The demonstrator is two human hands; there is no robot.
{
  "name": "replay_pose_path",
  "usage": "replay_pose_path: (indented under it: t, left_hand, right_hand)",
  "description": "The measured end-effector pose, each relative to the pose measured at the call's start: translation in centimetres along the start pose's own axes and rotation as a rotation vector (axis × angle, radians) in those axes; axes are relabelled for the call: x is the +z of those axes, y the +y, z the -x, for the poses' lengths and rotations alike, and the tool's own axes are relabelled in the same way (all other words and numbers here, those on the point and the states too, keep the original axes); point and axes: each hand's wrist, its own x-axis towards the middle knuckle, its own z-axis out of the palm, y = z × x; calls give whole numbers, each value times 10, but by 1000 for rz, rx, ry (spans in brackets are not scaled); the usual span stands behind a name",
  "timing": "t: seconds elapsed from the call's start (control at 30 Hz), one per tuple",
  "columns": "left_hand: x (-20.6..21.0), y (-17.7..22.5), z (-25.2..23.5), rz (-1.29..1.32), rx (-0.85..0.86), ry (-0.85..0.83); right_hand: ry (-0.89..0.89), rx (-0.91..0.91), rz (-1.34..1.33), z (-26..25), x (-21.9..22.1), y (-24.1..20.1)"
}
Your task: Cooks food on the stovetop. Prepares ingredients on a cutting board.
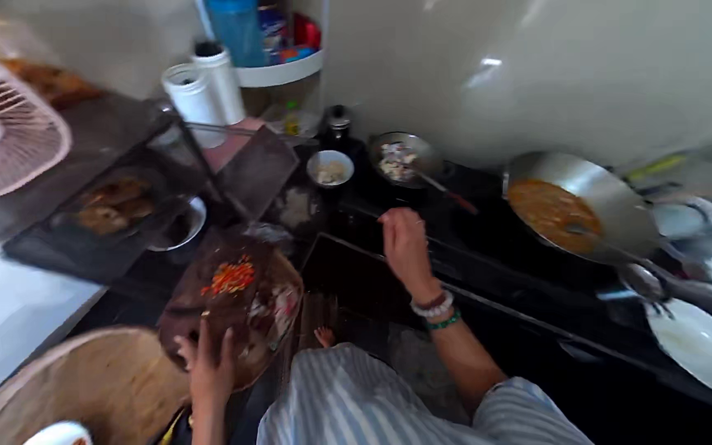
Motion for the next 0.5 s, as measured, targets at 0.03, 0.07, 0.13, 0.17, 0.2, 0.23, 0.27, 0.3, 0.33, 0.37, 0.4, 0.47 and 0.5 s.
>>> replay_pose_path:
  t: [0.03,0.07,0.13,0.17,0.2,0.23,0.27,0.3,0.33,0.37,0.4,0.47,0.5]
  left_hand:
    - [-3,0,1,14,28,21]
    - [-6,2,3,28,47,42]
    - [-12,7,6,37,88,85]
    - [-15,11,7,41,102,90]
    - [-17,15,7,52,118,94]
    - [-18,17,7,66,130,96]
    - [-19,19,7,72,137,95]
    - [-19,20,7,73,145,96]
    - [-20,20,6,74,149,93]
    - [-20,19,6,75,155,90]
    - [-20,18,6,74,166,92]
    - [-22,17,8,83,162,89]
    - [-23,16,10,89,147,84]
  right_hand:
    - [-21,94,90,-13,-23,26]
    - [-20,168,168,-21,-39,51]
    - [-11,254,275,-28,-54,95]
    - [-38,295,304,-30,-56,113]
    - [-83,339,318,-32,-54,129]
    - [-135,381,324,-36,-52,142]
    - [-190,420,322,-41,-50,150]
    - [-243,460,316,-46,-50,155]
    - [-284,492,308,-50,-51,158]
    - [-307,515,294,-53,-54,159]
    - [-306,526,278,-54,-58,157]
    - [-244,524,268,-53,-69,149]
    - [-206,520,275,-51,-74,146]
